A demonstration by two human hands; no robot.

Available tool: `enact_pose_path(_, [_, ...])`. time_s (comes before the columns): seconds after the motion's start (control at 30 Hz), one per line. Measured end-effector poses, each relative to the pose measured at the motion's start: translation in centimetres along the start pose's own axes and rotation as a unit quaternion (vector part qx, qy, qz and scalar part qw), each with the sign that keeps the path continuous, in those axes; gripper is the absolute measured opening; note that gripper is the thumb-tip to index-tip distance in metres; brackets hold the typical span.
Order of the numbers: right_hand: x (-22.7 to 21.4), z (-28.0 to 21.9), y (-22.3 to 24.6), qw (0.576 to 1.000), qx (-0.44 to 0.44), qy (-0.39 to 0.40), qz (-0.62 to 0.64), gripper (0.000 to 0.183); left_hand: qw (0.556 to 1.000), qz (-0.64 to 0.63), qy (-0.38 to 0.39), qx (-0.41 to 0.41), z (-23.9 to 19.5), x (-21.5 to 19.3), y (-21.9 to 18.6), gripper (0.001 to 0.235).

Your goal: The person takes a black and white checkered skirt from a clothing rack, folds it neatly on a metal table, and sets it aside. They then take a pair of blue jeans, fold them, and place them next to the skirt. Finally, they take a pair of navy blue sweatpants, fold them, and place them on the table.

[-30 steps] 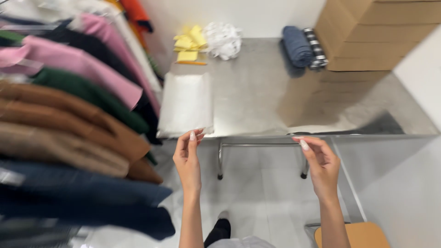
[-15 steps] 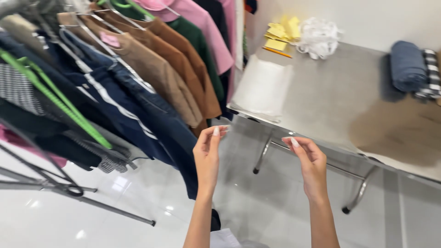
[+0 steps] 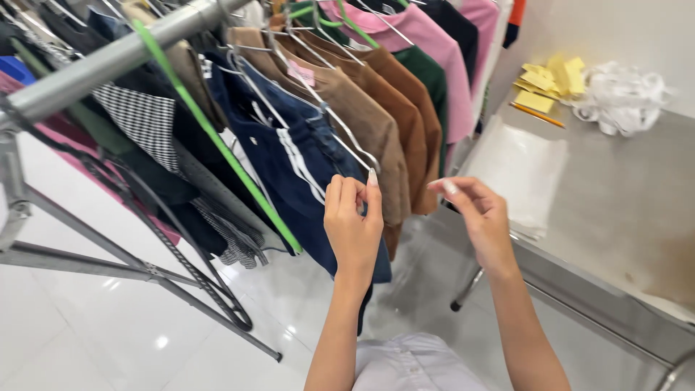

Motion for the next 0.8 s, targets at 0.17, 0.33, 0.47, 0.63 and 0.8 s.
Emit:
enact_pose_path(0.17, [1.8,2.5,1.6,0.994,-0.092,-0.054,0.010,0.017,0.999,0.030,-0.020,-0.038,3.6,-2.6,2.4,0.029])
enact_pose_path(0.33, [3.0,3.3,2.0,0.991,-0.120,-0.055,-0.003,0.015,0.990,-0.035,0.026,-0.131,6.2,-2.7,4.6,0.063])
enact_pose_path(0.47, [3.6,3.7,1.8,0.993,-0.110,-0.039,-0.003,0.014,0.987,-0.059,0.054,-0.138,6.9,-1.5,6.4,0.066])
enact_pose_path(0.63, [6.4,4.0,1.7,0.995,-0.085,0.042,-0.022,0.014,0.985,-0.003,0.061,-0.164,4.9,0.7,9.1,0.058])
enact_pose_path(0.8, [9.8,2.9,4.1,0.949,-0.193,0.124,-0.214,0.052,0.988,0.072,0.113,-0.078,4.3,1.6,7.9,0.041])
Point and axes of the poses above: each hand's wrist, its own z-axis towards the middle knuckle, its own x-axis out of the palm, y = z × x, the point moved 4 cm from there along z, towards the middle knuckle, and after that the axes turned 11 degrees about x, right-handed, at the moved point
